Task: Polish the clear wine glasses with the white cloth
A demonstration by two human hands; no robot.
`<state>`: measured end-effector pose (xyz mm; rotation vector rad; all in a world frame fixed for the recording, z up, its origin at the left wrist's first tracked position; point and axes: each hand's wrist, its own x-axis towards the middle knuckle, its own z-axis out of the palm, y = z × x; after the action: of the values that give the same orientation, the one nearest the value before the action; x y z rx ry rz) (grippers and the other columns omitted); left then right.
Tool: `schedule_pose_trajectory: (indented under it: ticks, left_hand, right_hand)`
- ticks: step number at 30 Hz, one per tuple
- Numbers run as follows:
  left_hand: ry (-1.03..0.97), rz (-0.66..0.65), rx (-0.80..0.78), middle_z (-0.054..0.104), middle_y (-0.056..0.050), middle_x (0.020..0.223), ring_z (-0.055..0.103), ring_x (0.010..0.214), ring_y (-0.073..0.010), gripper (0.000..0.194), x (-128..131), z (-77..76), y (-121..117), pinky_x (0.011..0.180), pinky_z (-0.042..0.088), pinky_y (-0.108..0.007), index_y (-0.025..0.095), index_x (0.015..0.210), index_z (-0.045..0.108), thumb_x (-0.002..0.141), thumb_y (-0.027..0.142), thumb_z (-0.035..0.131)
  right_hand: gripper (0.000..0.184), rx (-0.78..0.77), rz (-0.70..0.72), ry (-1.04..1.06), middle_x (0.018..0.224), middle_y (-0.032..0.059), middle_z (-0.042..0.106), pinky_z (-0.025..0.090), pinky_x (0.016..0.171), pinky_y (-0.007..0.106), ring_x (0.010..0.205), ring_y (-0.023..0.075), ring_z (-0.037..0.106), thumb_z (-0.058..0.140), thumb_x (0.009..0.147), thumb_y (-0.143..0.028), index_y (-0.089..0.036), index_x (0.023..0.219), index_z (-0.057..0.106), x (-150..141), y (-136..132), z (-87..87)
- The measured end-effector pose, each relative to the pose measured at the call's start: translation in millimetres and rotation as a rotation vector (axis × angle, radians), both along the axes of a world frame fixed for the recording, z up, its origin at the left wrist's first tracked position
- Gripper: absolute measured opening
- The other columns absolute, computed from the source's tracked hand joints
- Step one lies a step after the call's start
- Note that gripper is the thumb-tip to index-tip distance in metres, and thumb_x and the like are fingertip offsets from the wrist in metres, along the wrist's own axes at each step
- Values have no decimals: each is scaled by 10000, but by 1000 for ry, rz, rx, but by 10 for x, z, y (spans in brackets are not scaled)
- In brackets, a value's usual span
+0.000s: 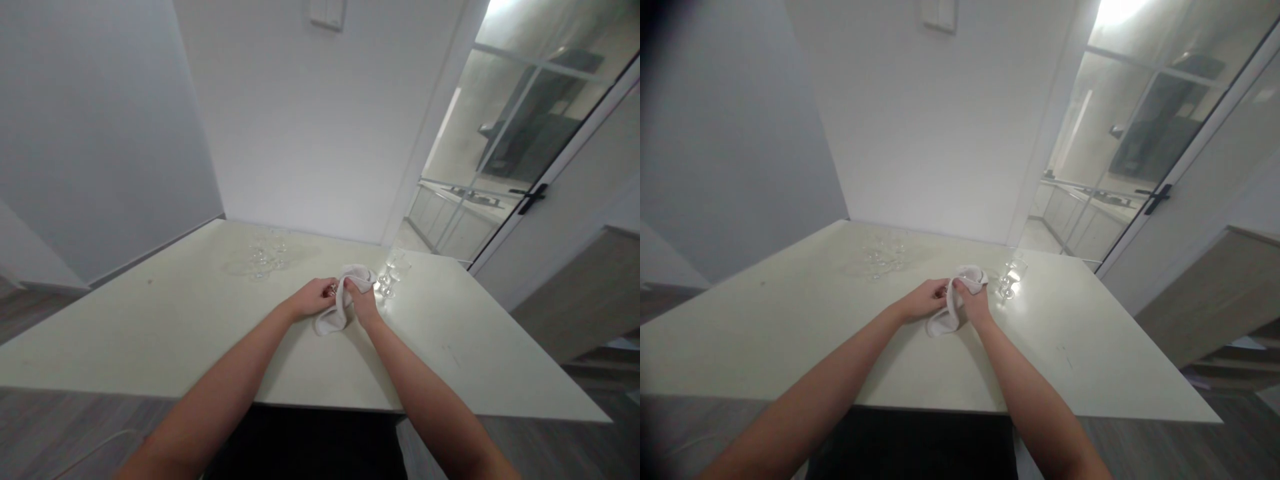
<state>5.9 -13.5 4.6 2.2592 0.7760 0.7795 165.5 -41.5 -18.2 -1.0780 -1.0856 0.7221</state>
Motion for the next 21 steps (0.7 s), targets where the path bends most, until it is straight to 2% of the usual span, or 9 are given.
schedule_pose_trajectory:
  ticks: [3, 6, 9, 11, 13, 17, 21]
  left_hand:
    - [106, 86, 115, 573, 8, 664, 485, 594, -126, 236, -23, 60, -30, 562, 315, -224, 175, 838, 581, 770, 397, 538]
    - [196, 149, 188, 585, 0, 652, 490, 578, -137, 336, -62, 104, -27, 556, 286, -234, 192, 846, 589, 759, 513, 536]
    - [292, 165, 295, 581, -9, 623, 496, 567, -141, 424, -116, 121, 13, 553, 258, -240, 201, 808, 602, 737, 611, 521]
    - [363, 148, 415, 576, -24, 603, 508, 572, -154, 474, -143, 127, 40, 565, 258, -248, 205, 795, 618, 705, 661, 528]
    - [414, 117, 541, 578, -49, 601, 527, 595, -176, 513, -152, 131, 55, 589, 276, -259, 201, 787, 631, 686, 693, 527]
    - [436, 102, 646, 589, -89, 610, 558, 635, -204, 543, -132, 129, 59, 635, 315, -279, 184, 786, 645, 697, 702, 510]
    - [395, 137, 555, 587, -77, 589, 572, 638, -203, 534, -141, 107, 76, 629, 326, -267, 192, 750, 647, 650, 709, 558]
  right_hand:
    - [445, -7, 35, 100, 1017, 80, 660, 484, 836, 317, 931, 193, 609, 571, 743, -515, -158, 1010, 585, 8, 46, -7]
    - [416, -101, 140, 200, 917, 49, 677, 506, 740, 294, 857, 184, 622, 458, 789, -524, -170, 951, 605, 20, 69, 13]
    - [370, -214, 315, 135, 806, 30, 685, 500, 626, 269, 743, 181, 626, 586, 709, -467, -179, 938, 624, 46, 36, 44]
    - [365, -234, 468, 23, 779, 36, 690, 496, 617, 270, 717, 183, 625, 669, 652, -423, -169, 914, 648, 72, -6, 59]
    - [357, -226, 547, -66, 793, 42, 696, 498, 646, 285, 722, 184, 625, 703, 629, -408, -159, 883, 667, 100, -37, 62]
    - [304, -228, 448, -164, 810, 25, 698, 490, 694, 299, 721, 169, 617, 656, 690, -440, -175, 836, 682, 142, -27, 47]
    - [271, -185, 459, -226, 783, 14, 697, 486, 691, 289, 723, 168, 610, 618, 726, -430, -181, 806, 693, 147, 20, 22]
